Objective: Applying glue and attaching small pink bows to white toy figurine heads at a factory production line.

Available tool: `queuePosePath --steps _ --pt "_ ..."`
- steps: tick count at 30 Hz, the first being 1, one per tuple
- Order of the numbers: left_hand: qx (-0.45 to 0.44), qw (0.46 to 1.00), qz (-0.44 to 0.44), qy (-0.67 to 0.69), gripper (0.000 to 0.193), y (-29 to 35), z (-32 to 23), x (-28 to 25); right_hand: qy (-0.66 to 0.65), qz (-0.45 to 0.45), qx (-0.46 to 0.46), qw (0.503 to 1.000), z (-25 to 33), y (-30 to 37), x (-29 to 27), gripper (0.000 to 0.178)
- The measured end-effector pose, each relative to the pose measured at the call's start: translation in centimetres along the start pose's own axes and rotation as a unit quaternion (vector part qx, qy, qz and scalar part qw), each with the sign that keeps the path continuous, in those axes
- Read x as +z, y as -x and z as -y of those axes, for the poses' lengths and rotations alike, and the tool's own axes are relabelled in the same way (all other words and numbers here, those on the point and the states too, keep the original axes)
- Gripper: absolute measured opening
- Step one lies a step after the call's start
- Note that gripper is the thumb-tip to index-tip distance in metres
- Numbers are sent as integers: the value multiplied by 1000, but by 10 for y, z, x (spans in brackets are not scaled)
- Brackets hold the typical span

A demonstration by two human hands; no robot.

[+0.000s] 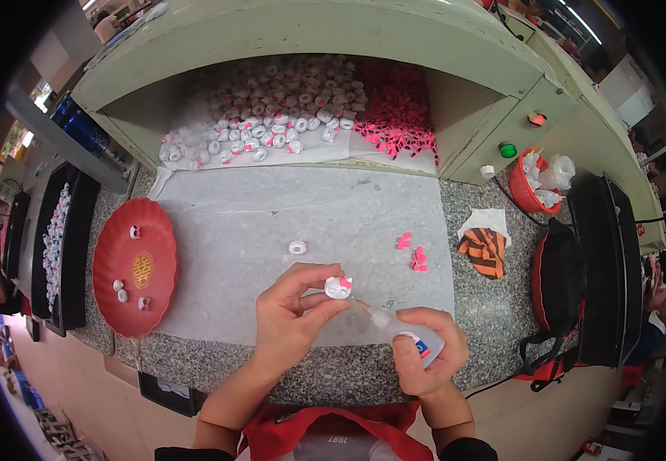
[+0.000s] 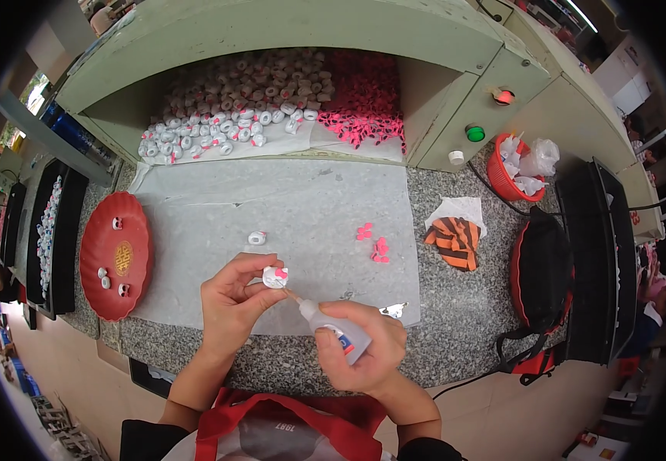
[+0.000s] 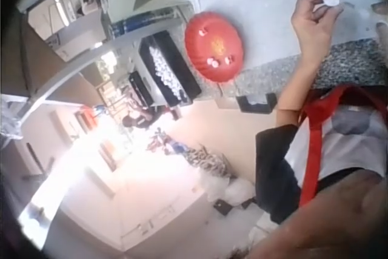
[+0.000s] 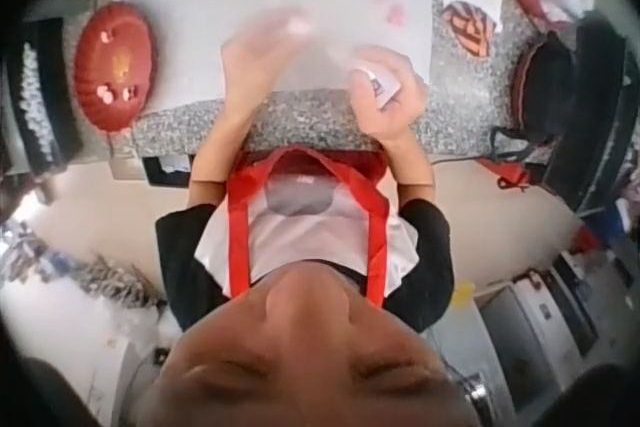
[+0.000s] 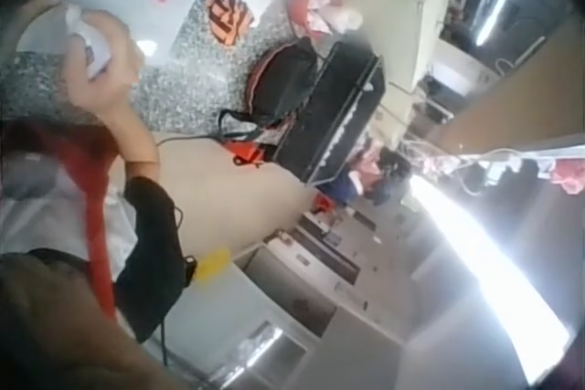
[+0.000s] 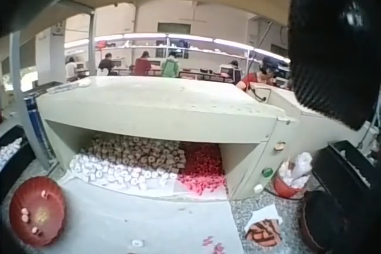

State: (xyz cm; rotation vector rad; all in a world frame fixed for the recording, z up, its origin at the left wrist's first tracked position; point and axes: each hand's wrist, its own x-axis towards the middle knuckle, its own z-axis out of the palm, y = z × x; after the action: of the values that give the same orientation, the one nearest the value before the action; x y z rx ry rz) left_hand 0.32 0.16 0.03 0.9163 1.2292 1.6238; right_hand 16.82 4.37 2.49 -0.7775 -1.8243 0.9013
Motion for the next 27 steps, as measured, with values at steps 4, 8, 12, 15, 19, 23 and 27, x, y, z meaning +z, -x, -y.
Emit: queuePosePath --steps 4,8,12,15,19,23,27 --pt "-19 1000 -11 -19 38 2 2 -1 -40 -51 162 985 -11 -1 -23 32" --pt "-49 998 -2 -26 38 6 4 -1 -183 -119 341 915 -61 -4 -40 21" --pt "-53 998 32 -4 39 6 -2 13 25 -53 306 950 -118 2 -52 19" --pt "-50 998 40 -5 38 4 -3 12 247 25 241 938 -105 -18 -36 22" --pt "-65 998 22 2 39 5 0 5 365 66 184 910 -105 -25 -21 27" --pt "-69 997 17 -5 38 6 -3 7 373 53 176 909 -102 -26 -29 26" --pt "-59 998 8 18 37 5 3 3 371 54 203 904 -99 -13 -35 24"
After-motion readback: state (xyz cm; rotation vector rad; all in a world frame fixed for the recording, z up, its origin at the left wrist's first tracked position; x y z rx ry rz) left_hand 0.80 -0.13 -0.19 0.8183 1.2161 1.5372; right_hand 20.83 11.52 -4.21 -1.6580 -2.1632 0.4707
